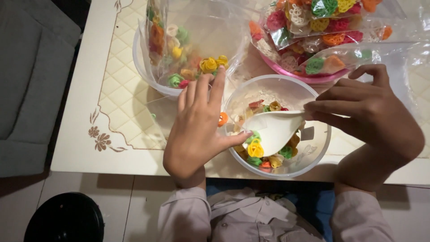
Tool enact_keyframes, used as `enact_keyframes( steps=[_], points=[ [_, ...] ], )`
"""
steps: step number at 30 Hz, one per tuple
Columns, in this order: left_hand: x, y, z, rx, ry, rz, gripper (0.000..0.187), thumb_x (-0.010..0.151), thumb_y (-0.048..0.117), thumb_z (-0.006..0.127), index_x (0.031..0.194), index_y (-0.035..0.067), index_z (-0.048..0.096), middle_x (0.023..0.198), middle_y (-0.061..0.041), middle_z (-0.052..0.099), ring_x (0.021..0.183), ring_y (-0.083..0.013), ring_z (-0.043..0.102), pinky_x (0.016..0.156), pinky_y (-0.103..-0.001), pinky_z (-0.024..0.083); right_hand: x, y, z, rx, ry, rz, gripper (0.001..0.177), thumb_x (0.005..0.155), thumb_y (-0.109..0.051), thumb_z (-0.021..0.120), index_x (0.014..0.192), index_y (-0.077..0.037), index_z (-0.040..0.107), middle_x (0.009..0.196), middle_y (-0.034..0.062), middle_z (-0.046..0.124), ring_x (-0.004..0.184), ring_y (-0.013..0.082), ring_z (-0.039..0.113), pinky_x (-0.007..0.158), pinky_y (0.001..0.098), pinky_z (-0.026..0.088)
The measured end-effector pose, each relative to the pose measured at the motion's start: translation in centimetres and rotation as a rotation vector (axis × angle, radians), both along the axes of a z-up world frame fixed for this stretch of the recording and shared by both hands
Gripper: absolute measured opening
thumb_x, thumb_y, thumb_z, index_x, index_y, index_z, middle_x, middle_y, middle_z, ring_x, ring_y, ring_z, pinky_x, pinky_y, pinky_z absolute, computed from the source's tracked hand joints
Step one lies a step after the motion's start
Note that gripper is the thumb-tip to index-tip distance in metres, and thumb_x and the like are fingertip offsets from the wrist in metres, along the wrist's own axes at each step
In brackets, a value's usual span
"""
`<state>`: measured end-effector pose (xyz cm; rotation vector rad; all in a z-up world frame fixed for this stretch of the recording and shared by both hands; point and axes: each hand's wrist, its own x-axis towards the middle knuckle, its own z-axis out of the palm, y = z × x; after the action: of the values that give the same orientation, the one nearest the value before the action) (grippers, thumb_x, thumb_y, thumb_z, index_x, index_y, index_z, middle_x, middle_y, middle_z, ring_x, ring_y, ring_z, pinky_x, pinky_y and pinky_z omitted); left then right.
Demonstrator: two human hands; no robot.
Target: Scooping colorful snacks from a container into a bowl and then into plastic bags for packaging.
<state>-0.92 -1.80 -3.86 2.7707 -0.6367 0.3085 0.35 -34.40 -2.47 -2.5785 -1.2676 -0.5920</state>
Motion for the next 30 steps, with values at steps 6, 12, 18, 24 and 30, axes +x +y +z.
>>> enact_keyframes(
  steps=[6,12,18,24,30],
  points=[
    [0.1,0.1,-0.1,0.005,-0.021,0.017,0.125,0.074,0.077,0.084,0.158,0.003,0.028,0.145,-0.021,0.048,0.135,-0.0375,0.046,0.114,-0.060,0.036,-0.2,-1.7,-0.4,0.013,-0.059,-0.188,0.009,0.098,-0.021,0.087,0.101,-0.018,0.080,0.097,-0.0002,0.076,0.087,0.0165,0.068,0.108,0.0401,0.026],
    [0.0,-0.2,0.0,-0.011,-0.011,0.005,0.123,0.072,0.072,0.086,0.157,0.003,0.030,0.144,-0.020,0.048,0.134,-0.0376,0.046,0.112,-0.059,0.036,-0.8,-4.2,-0.8,-0.064,0.064,-0.155,0.016,0.084,-0.024,0.085,0.100,-0.024,0.080,0.097,-0.0059,0.078,0.088,0.0111,0.070,0.101,0.0408,0.036],
    [0.2,-0.6,-0.2,0.020,-0.008,0.014,0.128,0.073,0.080,0.083,0.159,0.003,0.027,0.146,-0.021,0.046,0.137,-0.0396,0.044,0.114,-0.062,0.035,-2.7,-4.5,-1.3,0.146,0.019,-0.373,0.015,0.107,-0.011,0.088,0.116,-0.001,0.081,0.091,0.0128,0.073,0.072,0.0238,0.061,0.079,0.0390,0.047],
    [0.2,-1.4,0.1,0.078,-0.033,0.019,0.135,0.069,0.090,0.077,0.158,0.001,0.027,0.143,-0.023,0.048,0.131,-0.0382,0.048,0.110,-0.060,0.038,-3.7,0.3,-1.5,0.019,-0.441,-0.441,0.016,0.114,-0.032,0.094,0.119,-0.017,0.092,0.095,0.0112,0.083,0.079,0.0234,0.072,0.074,0.0377,0.044],
    [0.3,-1.3,-0.1,0.045,0.011,0.014,0.138,0.069,0.090,0.077,0.160,0.002,0.023,0.149,-0.026,0.045,0.137,-0.0427,0.044,0.115,-0.061,0.034,-4.2,-1.1,-1.7,0.156,-0.415,-0.370,0.016,0.114,0.000,0.103,0.122,0.004,0.089,0.106,0.0264,0.083,0.089,0.0346,0.068,0.082,0.0455,0.049]
  ],
)
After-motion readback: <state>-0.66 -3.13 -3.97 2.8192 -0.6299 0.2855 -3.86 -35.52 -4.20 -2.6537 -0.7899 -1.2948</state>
